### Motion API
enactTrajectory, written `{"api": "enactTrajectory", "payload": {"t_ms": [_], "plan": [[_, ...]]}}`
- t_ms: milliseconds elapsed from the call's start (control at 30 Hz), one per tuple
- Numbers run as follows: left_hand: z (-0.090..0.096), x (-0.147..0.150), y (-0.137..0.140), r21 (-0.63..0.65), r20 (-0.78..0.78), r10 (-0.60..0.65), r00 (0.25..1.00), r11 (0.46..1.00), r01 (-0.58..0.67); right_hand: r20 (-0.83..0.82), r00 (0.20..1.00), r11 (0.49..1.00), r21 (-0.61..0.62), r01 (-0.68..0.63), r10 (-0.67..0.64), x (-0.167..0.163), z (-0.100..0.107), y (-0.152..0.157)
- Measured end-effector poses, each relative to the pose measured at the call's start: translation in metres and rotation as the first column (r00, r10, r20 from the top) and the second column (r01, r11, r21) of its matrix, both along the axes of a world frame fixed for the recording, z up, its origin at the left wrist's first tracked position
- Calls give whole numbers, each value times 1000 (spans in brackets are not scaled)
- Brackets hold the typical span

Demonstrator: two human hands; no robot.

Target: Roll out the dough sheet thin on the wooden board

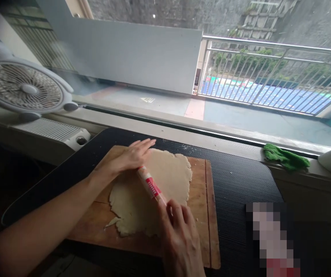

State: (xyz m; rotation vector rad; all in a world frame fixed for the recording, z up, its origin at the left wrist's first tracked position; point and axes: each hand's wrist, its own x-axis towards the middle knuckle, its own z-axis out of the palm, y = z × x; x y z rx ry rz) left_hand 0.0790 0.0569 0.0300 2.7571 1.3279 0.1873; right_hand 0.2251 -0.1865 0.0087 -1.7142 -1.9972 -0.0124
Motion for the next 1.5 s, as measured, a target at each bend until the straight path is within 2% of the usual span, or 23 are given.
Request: {"api": "enactTrajectory", "payload": {"t_ms": [67,100,167,233,333,433,500,567,700,800,867,933,1000,1067,1133,1333,1400,1500], "plan": [[-5,-41,-19,-22,17,71,997,997,-71,-57,995,997,9,-82,83,-5,-1,-3],[-7,-59,-27,-71,34,96,995,993,-93,-84,990,994,20,-111,112,-6,0,-3],[-9,-77,-36,-125,29,138,990,983,-133,-121,983,990,27,-138,140,-5,4,-1],[-9,-70,-32,-118,-29,182,983,976,-185,-122,983,990,-4,-139,138,-3,8,3],[-6,-21,-9,-60,-101,225,969,971,-232,-65,993,992,-65,-105,101,2,11,8],[1,30,13,-100,-132,223,966,967,-236,-6,1000,999,-28,-15,15,8,8,7],[4,40,15,-125,-143,216,966,964,-234,12,1000,999,30,18,-18,10,5,3],[2,25,5,-95,-126,200,972,973,-213,19,1000,997,81,9,-11,10,1,-3],[-10,-46,-33,36,-77,220,972,975,-218,14,997,986,148,-77,76,6,-5,-13],[-15,-72,-45,17,-85,268,960,964,-267,-2,991,981,147,-129,130,5,-5,-14],[-13,-59,-35,18,-106,260,960,966,-259,-19,995,989,116,-94,97,8,-4,-11],[-8,-27,-15,18,-125,240,963,971,-240,-29,999,995,95,-15,18,12,-3,-6],[-1,11,5,-32,-138,226,964,972,-232,-27,998,991,120,61,-58,17,-3,-3],[3,35,15,-87,-139,215,967,970,-228,-17,995,984,148,100,-99,21,-3,-2],[3,34,12,-81,-121,203,972,973,-214,-20,994,980,167,107,-105,22,-4,-4],[-13,-42,-33,132,-84,198,977,974,-186,-76,995,982,183,-47,62,17,-10,-12],[-14,-41,-30,139,-99,212,972,970,-197,-92,994,988,151,-43,57,19,-8,-8],[-9,-3,-3,47,-117,205,972,978,-201,-125,991,993,101,57,-44,27,-3,0]]}}
